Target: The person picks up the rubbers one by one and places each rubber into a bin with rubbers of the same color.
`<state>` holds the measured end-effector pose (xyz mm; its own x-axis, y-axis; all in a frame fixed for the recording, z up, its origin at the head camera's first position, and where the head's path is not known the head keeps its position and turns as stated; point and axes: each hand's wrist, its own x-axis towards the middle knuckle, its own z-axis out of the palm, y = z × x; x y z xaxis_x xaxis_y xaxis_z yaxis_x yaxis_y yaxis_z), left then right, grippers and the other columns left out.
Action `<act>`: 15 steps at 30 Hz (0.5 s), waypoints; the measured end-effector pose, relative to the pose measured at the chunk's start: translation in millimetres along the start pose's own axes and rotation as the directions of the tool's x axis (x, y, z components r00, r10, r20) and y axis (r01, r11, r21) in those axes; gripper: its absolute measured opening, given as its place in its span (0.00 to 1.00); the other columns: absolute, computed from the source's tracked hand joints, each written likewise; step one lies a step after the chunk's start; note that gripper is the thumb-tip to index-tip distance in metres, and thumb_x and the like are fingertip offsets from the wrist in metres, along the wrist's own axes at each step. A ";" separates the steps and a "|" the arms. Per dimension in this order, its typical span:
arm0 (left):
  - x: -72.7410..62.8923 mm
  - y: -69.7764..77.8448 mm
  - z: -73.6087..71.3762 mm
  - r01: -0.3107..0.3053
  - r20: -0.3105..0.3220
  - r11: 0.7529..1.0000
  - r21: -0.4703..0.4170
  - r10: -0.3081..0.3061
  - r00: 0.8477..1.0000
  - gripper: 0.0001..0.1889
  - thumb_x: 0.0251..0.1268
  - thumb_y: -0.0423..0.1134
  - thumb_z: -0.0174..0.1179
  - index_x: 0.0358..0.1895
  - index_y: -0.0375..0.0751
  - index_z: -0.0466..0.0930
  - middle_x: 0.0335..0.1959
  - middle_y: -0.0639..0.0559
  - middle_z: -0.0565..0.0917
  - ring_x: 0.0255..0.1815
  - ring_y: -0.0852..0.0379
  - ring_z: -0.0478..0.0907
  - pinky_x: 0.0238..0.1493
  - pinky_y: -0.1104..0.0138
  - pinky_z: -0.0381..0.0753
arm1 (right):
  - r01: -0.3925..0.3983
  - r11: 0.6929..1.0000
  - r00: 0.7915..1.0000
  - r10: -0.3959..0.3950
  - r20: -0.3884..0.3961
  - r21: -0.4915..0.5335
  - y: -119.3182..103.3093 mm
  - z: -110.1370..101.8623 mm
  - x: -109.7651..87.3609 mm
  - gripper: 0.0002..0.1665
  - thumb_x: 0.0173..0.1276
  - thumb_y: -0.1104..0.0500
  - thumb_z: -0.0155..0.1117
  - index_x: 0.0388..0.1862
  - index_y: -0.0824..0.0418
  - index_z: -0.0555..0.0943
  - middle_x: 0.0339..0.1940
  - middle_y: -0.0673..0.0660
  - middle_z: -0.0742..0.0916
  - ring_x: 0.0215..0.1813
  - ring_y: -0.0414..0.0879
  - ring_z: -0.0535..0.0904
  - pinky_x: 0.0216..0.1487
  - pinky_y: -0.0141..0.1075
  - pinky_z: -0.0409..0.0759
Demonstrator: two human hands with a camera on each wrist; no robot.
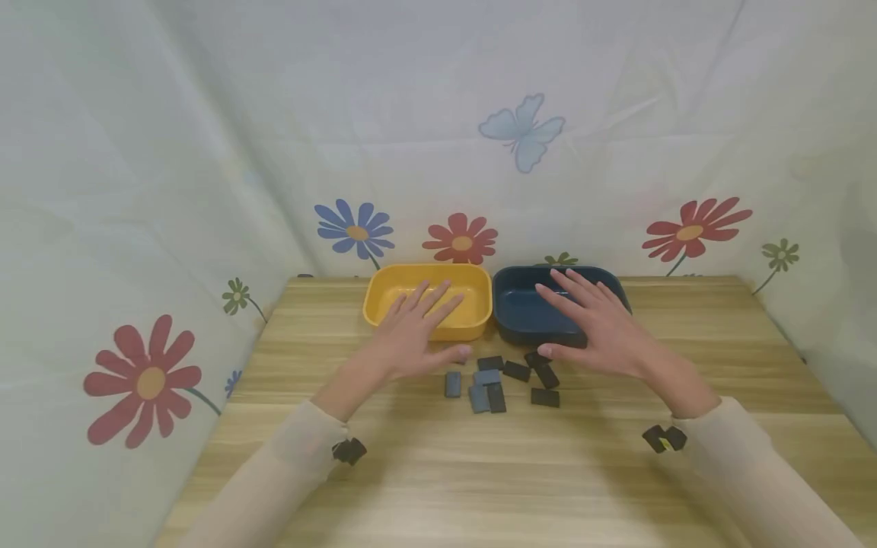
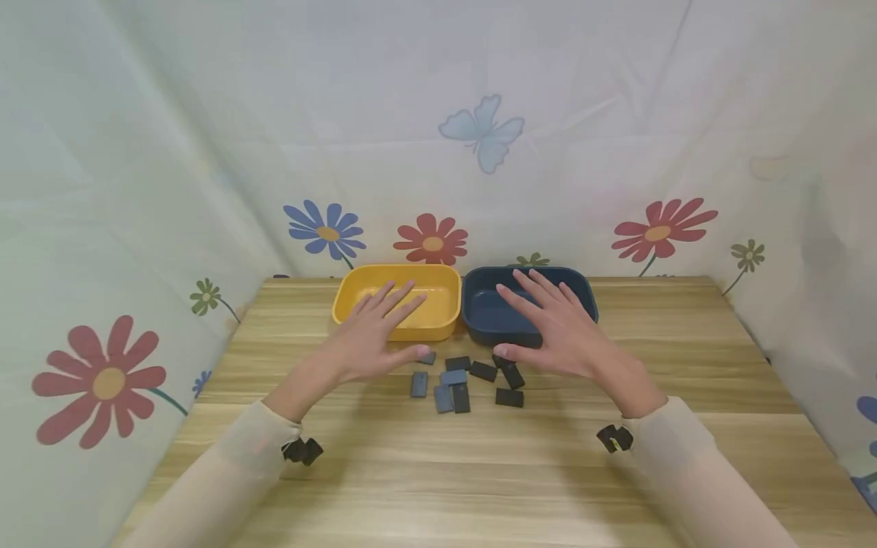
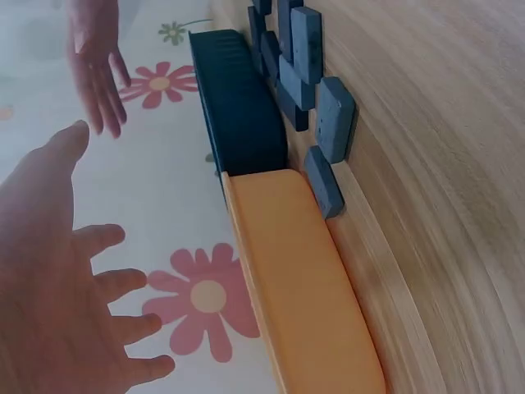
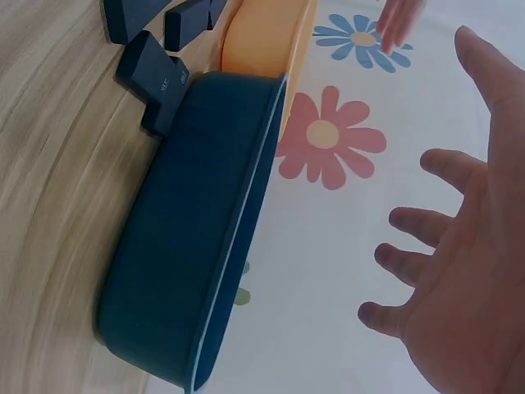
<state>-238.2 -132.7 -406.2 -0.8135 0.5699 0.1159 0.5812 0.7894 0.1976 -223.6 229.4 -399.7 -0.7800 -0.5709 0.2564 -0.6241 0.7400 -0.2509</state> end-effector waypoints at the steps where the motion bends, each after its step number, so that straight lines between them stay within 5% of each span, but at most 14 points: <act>1: -0.6 -1.0 -1.5 0.003 -0.006 1.000 -0.011 -0.003 1.000 0.49 0.70 0.80 0.45 0.88 0.61 0.48 0.89 0.49 0.48 0.88 0.38 0.41 0.84 0.38 0.41 | 0.001 1.000 1.000 -0.001 -0.001 0.007 0.1 -1.5 -0.9 0.55 0.70 0.32 0.69 0.88 0.48 0.59 0.89 0.61 0.57 0.87 0.65 0.47 0.79 0.74 0.48; 10: -17.4 -28.6 -27.1 0.045 -0.091 0.992 -0.118 -0.056 0.994 0.47 0.74 0.75 0.49 0.87 0.54 0.52 0.88 0.49 0.51 0.88 0.39 0.43 0.82 0.36 0.50 | 0.041 0.992 0.999 -0.038 -0.029 0.122 -9.1 -16.9 -7.7 0.55 0.68 0.39 0.75 0.88 0.46 0.58 0.89 0.54 0.57 0.87 0.61 0.49 0.77 0.73 0.55; 15: -32.3 -53.0 -44.7 0.136 -0.145 0.940 -0.311 -0.189 0.971 0.44 0.76 0.73 0.50 0.87 0.62 0.51 0.88 0.55 0.53 0.87 0.43 0.47 0.81 0.37 0.52 | 0.050 0.962 0.998 -0.058 0.023 0.267 -26.8 -25.4 -7.6 0.53 0.71 0.42 0.74 0.88 0.44 0.58 0.88 0.56 0.60 0.86 0.62 0.53 0.75 0.73 0.61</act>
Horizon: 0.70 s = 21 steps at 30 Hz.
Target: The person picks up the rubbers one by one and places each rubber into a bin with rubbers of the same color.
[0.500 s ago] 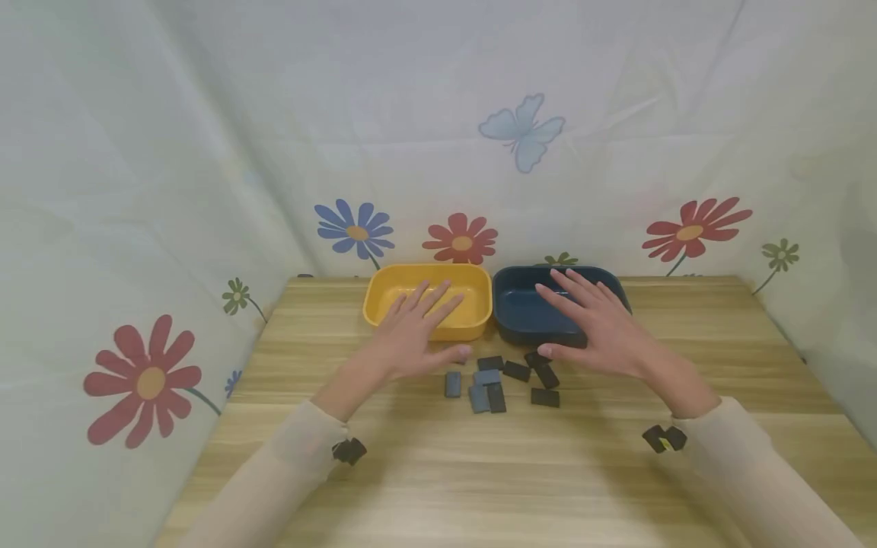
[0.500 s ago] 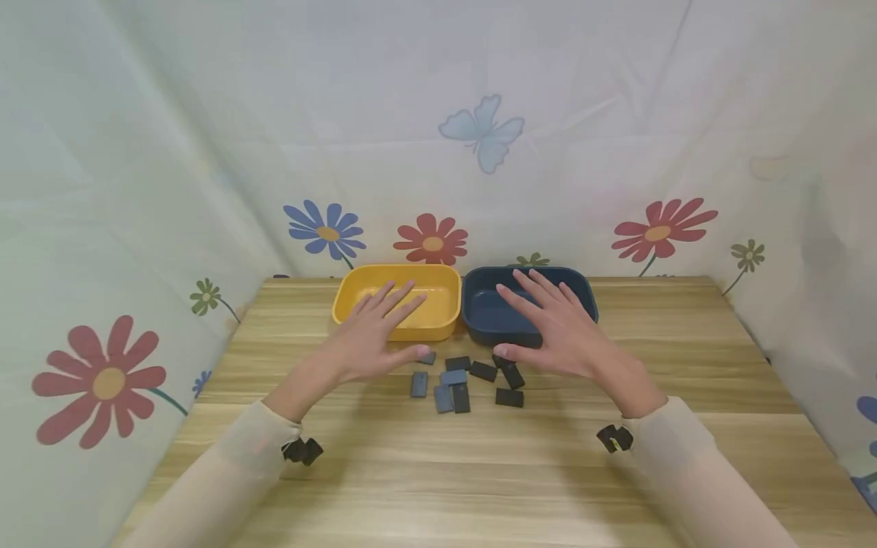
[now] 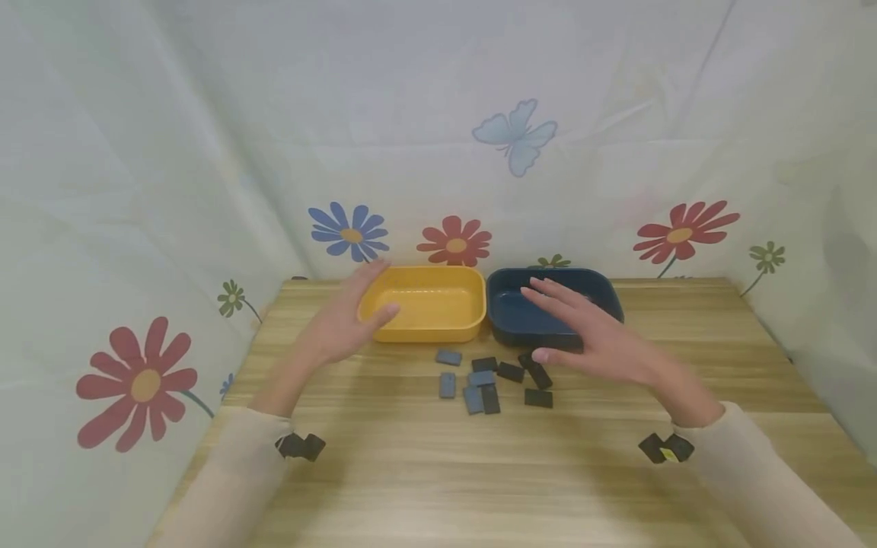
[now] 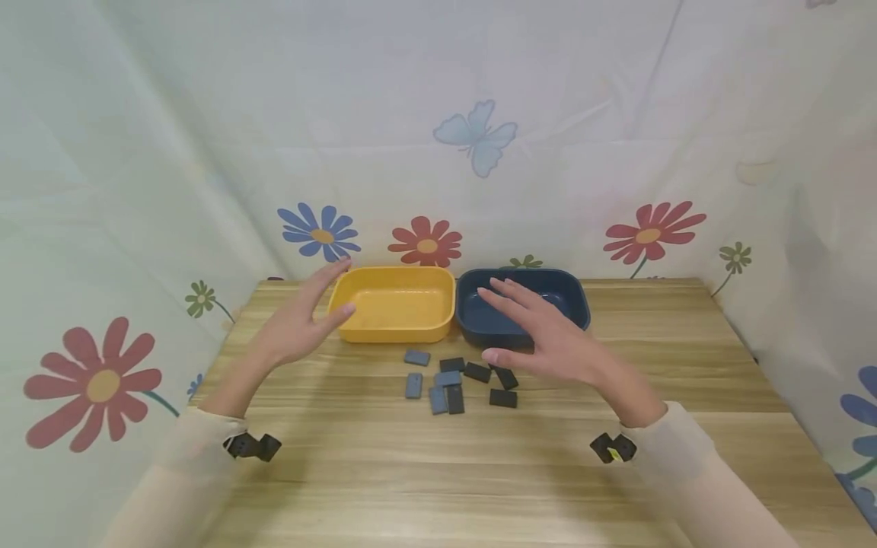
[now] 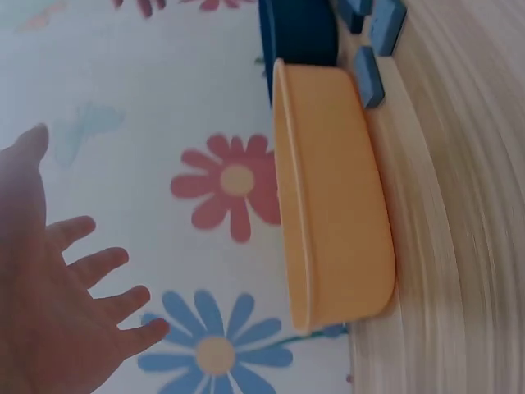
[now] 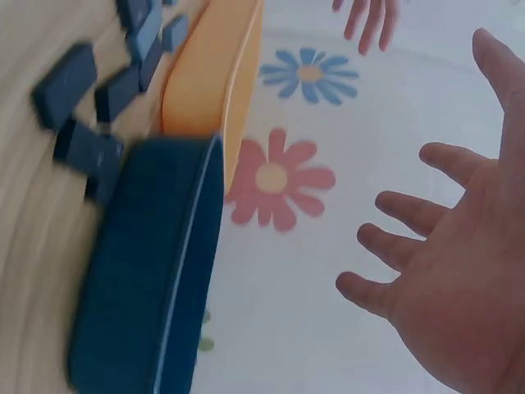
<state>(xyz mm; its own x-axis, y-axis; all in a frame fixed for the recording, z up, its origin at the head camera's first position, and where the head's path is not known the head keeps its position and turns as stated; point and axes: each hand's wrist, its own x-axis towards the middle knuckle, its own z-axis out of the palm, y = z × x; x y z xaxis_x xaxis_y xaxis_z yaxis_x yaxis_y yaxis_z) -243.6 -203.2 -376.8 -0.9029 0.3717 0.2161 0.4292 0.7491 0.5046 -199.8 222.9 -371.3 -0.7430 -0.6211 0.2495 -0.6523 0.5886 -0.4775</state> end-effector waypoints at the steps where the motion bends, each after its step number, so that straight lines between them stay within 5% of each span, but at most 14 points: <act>1: -2.7 -5.3 -4.2 0.031 -0.021 0.999 -0.035 -0.032 0.999 0.42 0.76 0.72 0.50 0.87 0.64 0.50 0.87 0.56 0.53 0.87 0.43 0.49 0.81 0.36 0.53 | 0.001 1.000 1.000 -0.001 0.013 0.027 -4.0 1.6 1.0 0.52 0.72 0.42 0.73 0.88 0.45 0.58 0.88 0.56 0.61 0.86 0.61 0.53 0.76 0.72 0.61; 6: -13.1 -33.0 -13.5 0.132 -0.086 0.975 -0.179 -0.150 0.985 0.38 0.82 0.66 0.48 0.87 0.61 0.50 0.87 0.51 0.55 0.84 0.37 0.54 0.79 0.35 0.58 | 0.013 0.995 0.999 -0.016 0.031 0.103 -14.6 21.9 9.0 0.48 0.72 0.41 0.73 0.85 0.48 0.64 0.84 0.54 0.69 0.83 0.57 0.62 0.77 0.64 0.66; 11: -12.9 -65.0 1.0 0.169 -0.110 0.936 -0.308 -0.212 0.971 0.40 0.83 0.64 0.49 0.87 0.50 0.52 0.86 0.46 0.58 0.84 0.39 0.55 0.80 0.40 0.60 | 0.043 0.989 0.999 -0.045 0.017 0.140 -13.2 51.7 23.3 0.44 0.72 0.39 0.73 0.81 0.53 0.70 0.77 0.52 0.77 0.78 0.52 0.71 0.74 0.56 0.74; 16: -9.1 -92.1 22.0 0.242 -0.059 0.855 -0.458 -0.301 0.952 0.38 0.84 0.61 0.49 0.86 0.48 0.51 0.86 0.43 0.57 0.84 0.36 0.56 0.79 0.38 0.60 | 0.002 0.985 0.999 -0.010 0.041 0.174 -7.5 79.7 41.5 0.39 0.72 0.39 0.72 0.76 0.55 0.76 0.71 0.49 0.82 0.74 0.47 0.76 0.73 0.50 0.76; 21: -3.3 -97.7 33.6 0.284 0.010 0.742 -0.607 -0.350 0.937 0.34 0.89 0.48 0.45 0.87 0.42 0.47 0.86 0.38 0.54 0.84 0.34 0.54 0.79 0.37 0.60 | -0.007 0.984 0.999 -0.002 0.052 0.175 -0.4 103.7 59.5 0.32 0.72 0.48 0.75 0.70 0.59 0.81 0.66 0.56 0.86 0.69 0.51 0.81 0.69 0.50 0.80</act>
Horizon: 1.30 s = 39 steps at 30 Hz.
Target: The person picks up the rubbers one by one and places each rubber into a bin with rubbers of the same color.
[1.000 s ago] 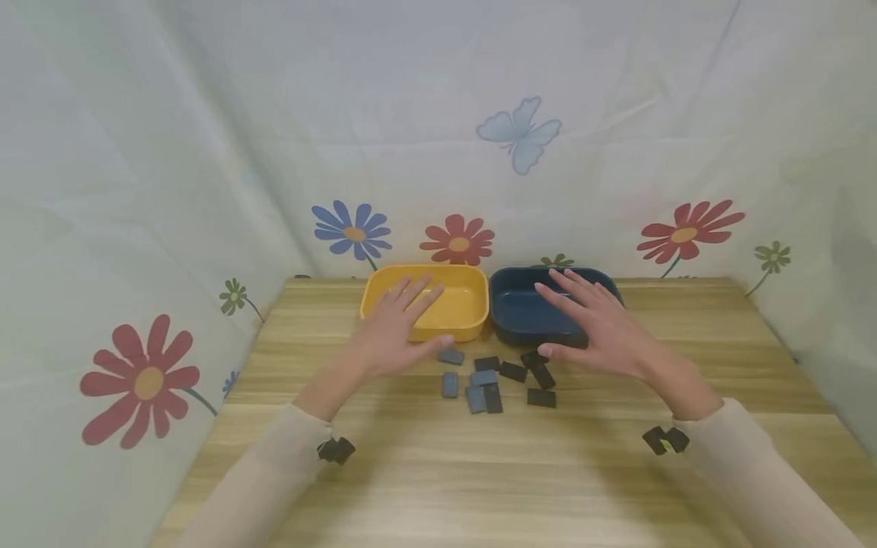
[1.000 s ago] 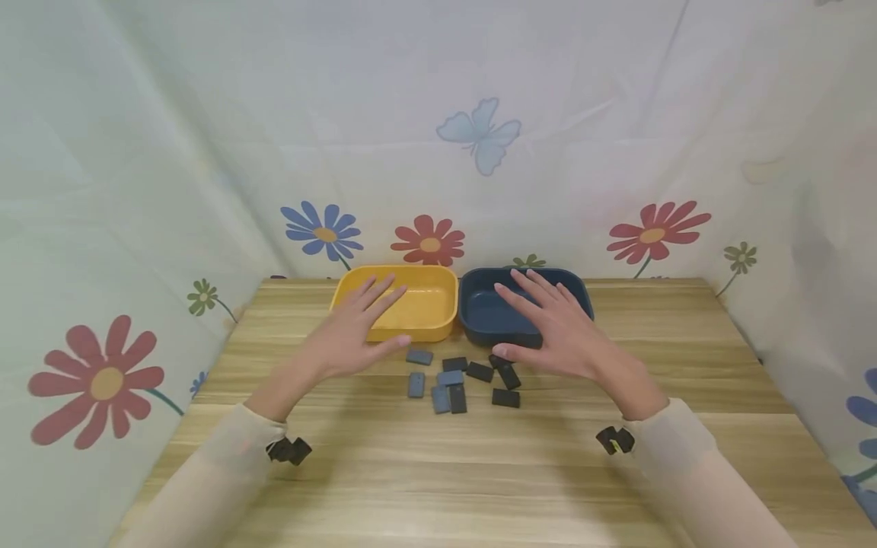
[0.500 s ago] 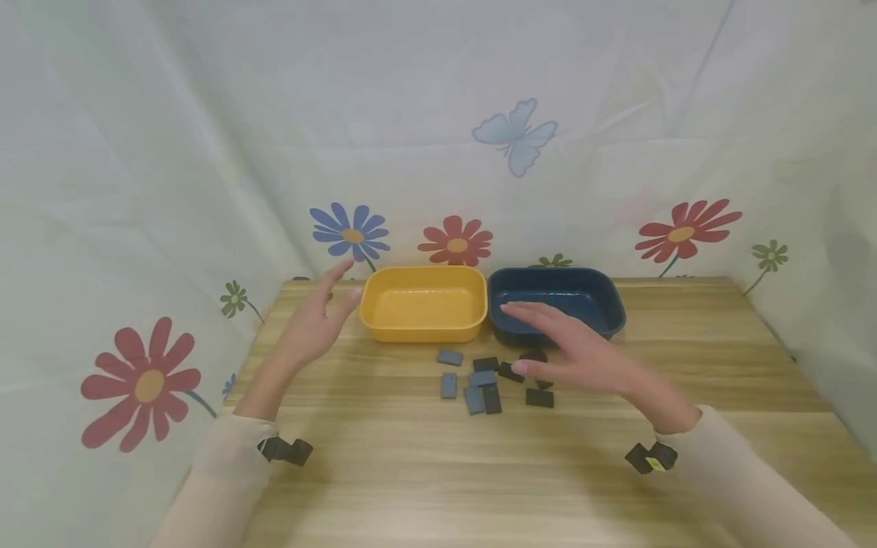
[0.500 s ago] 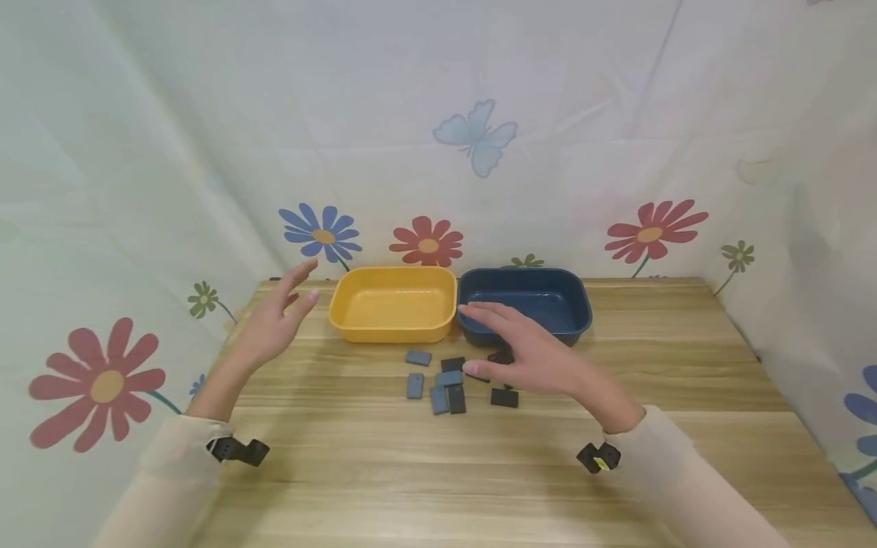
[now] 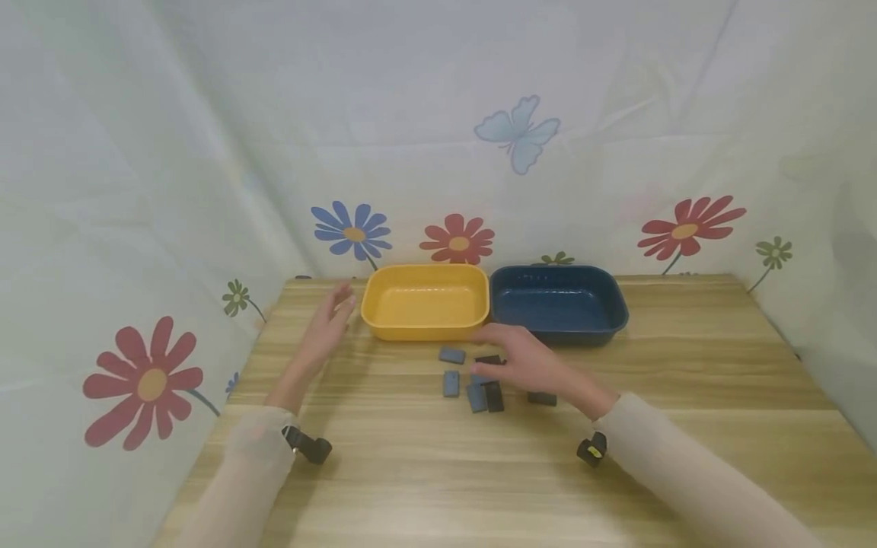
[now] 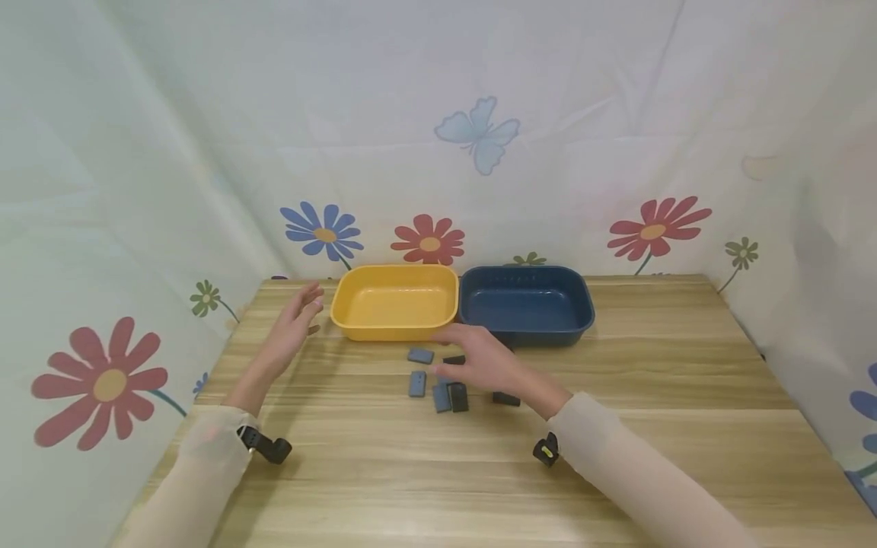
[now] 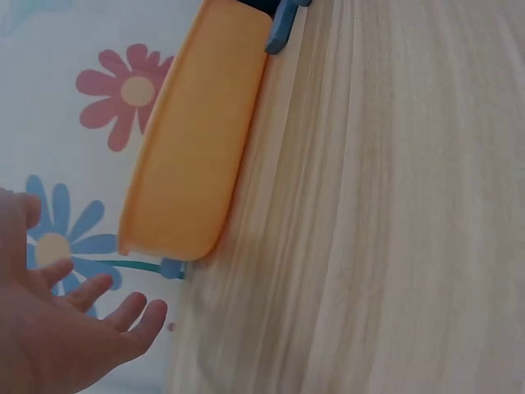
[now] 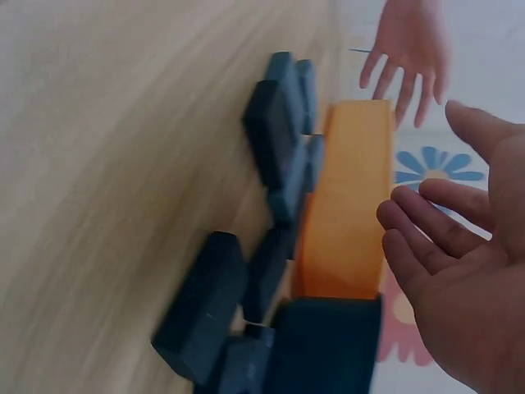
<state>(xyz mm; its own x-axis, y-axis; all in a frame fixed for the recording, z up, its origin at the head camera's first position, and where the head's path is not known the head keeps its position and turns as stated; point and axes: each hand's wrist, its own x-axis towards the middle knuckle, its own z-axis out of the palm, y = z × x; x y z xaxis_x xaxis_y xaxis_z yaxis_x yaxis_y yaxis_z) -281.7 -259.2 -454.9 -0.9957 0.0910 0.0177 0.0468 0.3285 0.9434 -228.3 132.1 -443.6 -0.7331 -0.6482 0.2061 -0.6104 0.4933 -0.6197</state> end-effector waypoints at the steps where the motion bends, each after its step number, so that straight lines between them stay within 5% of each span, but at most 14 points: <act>1: 1.1 0.9 1.4 0.010 0.001 0.999 -0.031 -0.010 1.000 0.33 0.89 0.46 0.45 0.87 0.40 0.46 0.86 0.36 0.54 0.84 0.34 0.54 0.79 0.36 0.60 | 0.009 1.000 1.000 -0.009 -0.003 0.000 2.3 3.2 3.8 0.30 0.72 0.50 0.75 0.69 0.59 0.82 0.65 0.57 0.87 0.67 0.52 0.82 0.68 0.50 0.81; 6: 6.4 2.6 6.4 0.063 -0.018 0.985 -0.158 -0.066 0.998 0.32 0.88 0.39 0.43 0.87 0.40 0.46 0.85 0.36 0.54 0.83 0.34 0.56 0.78 0.38 0.62 | 0.026 0.999 1.000 -0.026 0.006 -0.034 10.4 16.1 20.0 0.24 0.72 0.54 0.76 0.63 0.62 0.85 0.58 0.58 0.89 0.61 0.52 0.85 0.61 0.48 0.85; 12: 18.8 -18.9 11.9 0.114 -0.037 0.952 -0.283 -0.130 0.991 0.35 0.87 0.40 0.48 0.88 0.48 0.44 0.86 0.43 0.55 0.81 0.40 0.63 0.78 0.46 0.67 | 0.027 0.995 0.999 -0.023 0.036 -0.101 15.6 33.4 30.3 0.21 0.72 0.58 0.75 0.60 0.66 0.86 0.54 0.58 0.90 0.56 0.50 0.86 0.58 0.45 0.86; 21: 24.6 -29.3 13.4 0.208 0.003 0.923 -0.324 -0.219 0.976 0.37 0.82 0.35 0.53 0.87 0.50 0.50 0.86 0.46 0.58 0.74 0.42 0.72 0.71 0.50 0.77 | 0.006 0.979 1.000 -0.001 0.027 -0.202 15.8 50.1 34.7 0.18 0.73 0.57 0.74 0.57 0.64 0.87 0.51 0.57 0.89 0.53 0.49 0.85 0.56 0.44 0.86; 29: 30.5 -36.6 16.7 0.201 0.015 0.916 -0.346 -0.208 0.978 0.29 0.85 0.38 0.51 0.83 0.49 0.62 0.80 0.43 0.68 0.64 0.50 0.80 0.69 0.53 0.80 | -0.022 0.967 1.000 0.023 0.001 -0.252 18.3 52.4 37.8 0.19 0.70 0.60 0.76 0.57 0.63 0.88 0.50 0.56 0.89 0.53 0.48 0.85 0.57 0.43 0.85; 39: 30.3 -49.9 15.9 0.163 0.053 0.904 -0.396 -0.154 0.987 0.29 0.87 0.41 0.51 0.84 0.44 0.60 0.81 0.40 0.66 0.74 0.43 0.73 0.70 0.57 0.79 | -0.027 0.954 0.999 0.031 0.010 -0.300 21.9 53.6 40.0 0.18 0.70 0.61 0.75 0.57 0.63 0.88 0.53 0.57 0.88 0.58 0.52 0.83 0.63 0.47 0.83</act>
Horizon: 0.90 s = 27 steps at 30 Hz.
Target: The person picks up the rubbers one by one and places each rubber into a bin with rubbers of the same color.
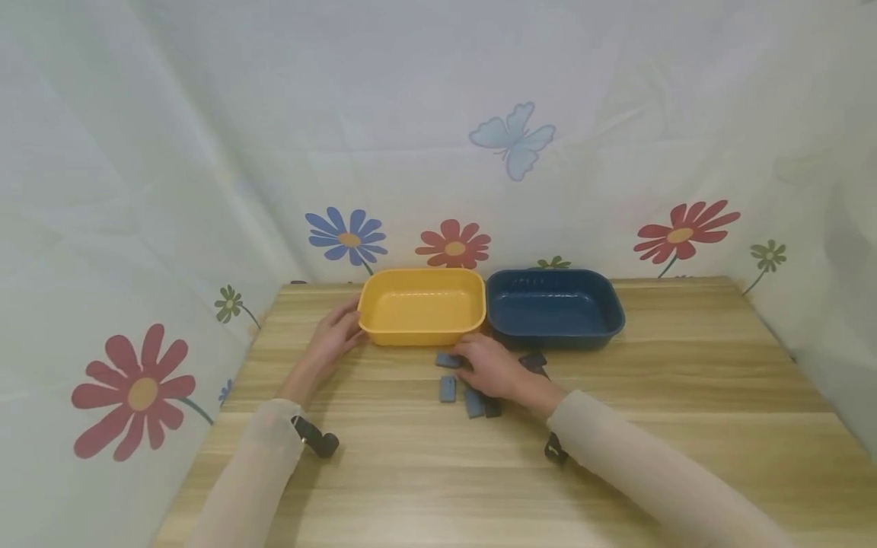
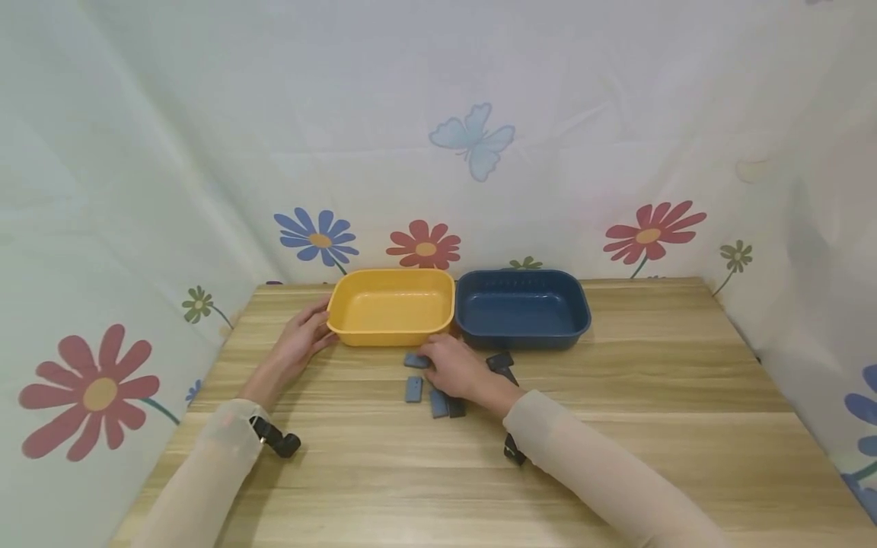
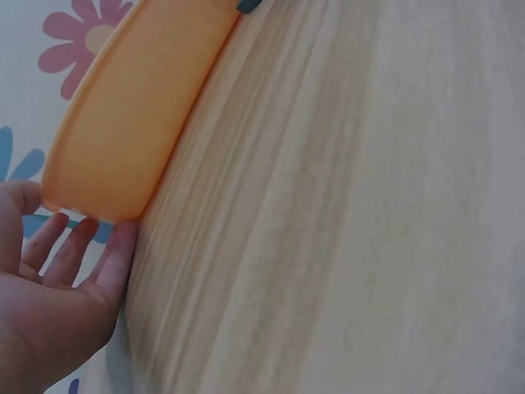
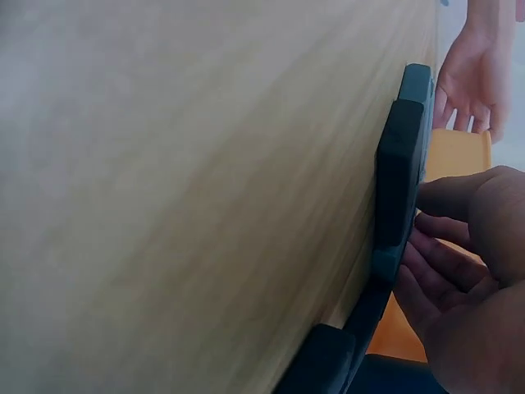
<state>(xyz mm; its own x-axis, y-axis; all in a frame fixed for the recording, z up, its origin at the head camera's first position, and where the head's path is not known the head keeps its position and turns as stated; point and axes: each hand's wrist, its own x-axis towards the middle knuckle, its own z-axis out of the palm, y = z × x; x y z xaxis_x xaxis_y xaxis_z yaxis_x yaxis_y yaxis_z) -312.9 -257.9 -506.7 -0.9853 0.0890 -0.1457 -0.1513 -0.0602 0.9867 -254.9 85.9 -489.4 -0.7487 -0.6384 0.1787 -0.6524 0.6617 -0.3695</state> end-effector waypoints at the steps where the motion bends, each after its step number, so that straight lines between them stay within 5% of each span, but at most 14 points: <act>1: -0.2 -1.3 -1.5 -0.002 0.002 1.000 -0.007 0.002 1.000 0.29 0.87 0.42 0.51 0.84 0.43 0.60 0.81 0.40 0.66 0.75 0.43 0.73 0.70 0.58 0.79 | 0.001 1.000 1.000 -0.001 -0.003 0.001 -0.1 0.7 0.3 0.18 0.70 0.61 0.75 0.57 0.63 0.88 0.53 0.57 0.88 0.58 0.53 0.83 0.63 0.47 0.83; 12: 2.4 -8.9 -8.1 -0.002 0.010 1.000 -0.029 0.002 1.000 0.33 0.84 0.47 0.56 0.83 0.37 0.60 0.80 0.38 0.68 0.76 0.44 0.72 0.69 0.61 0.79 | -0.022 0.999 0.999 0.022 -0.025 -0.026 -0.9 5.2 2.9 0.15 0.70 0.60 0.75 0.54 0.59 0.88 0.53 0.54 0.89 0.59 0.52 0.83 0.63 0.46 0.82; 21: 2.3 -11.0 -11.1 -0.006 0.012 0.999 -0.042 0.007 1.000 0.31 0.85 0.44 0.55 0.81 0.33 0.61 0.79 0.37 0.68 0.75 0.43 0.72 0.70 0.59 0.78 | 0.086 0.996 0.996 -0.086 -0.003 0.008 3.9 3.4 0.6 0.16 0.67 0.72 0.70 0.51 0.61 0.87 0.48 0.54 0.87 0.53 0.50 0.82 0.60 0.46 0.83; 27: 1.9 -10.9 -8.3 -0.028 0.029 0.999 -0.017 0.029 0.999 0.32 0.85 0.46 0.55 0.81 0.33 0.62 0.78 0.37 0.70 0.75 0.44 0.72 0.71 0.59 0.77 | 0.076 0.997 0.997 -0.076 -0.005 -0.004 6.8 1.6 -5.4 0.17 0.66 0.72 0.70 0.51 0.59 0.89 0.50 0.55 0.86 0.56 0.52 0.80 0.61 0.47 0.82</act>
<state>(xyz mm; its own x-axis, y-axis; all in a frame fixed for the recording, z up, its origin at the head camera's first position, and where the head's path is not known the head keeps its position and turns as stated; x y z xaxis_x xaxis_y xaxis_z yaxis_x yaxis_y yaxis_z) -313.7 -265.3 -518.3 -0.9866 0.1160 -0.1149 -0.1246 -0.0798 0.9890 -255.1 93.2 -494.4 -0.6973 -0.6849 0.2113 -0.7081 0.6126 -0.3512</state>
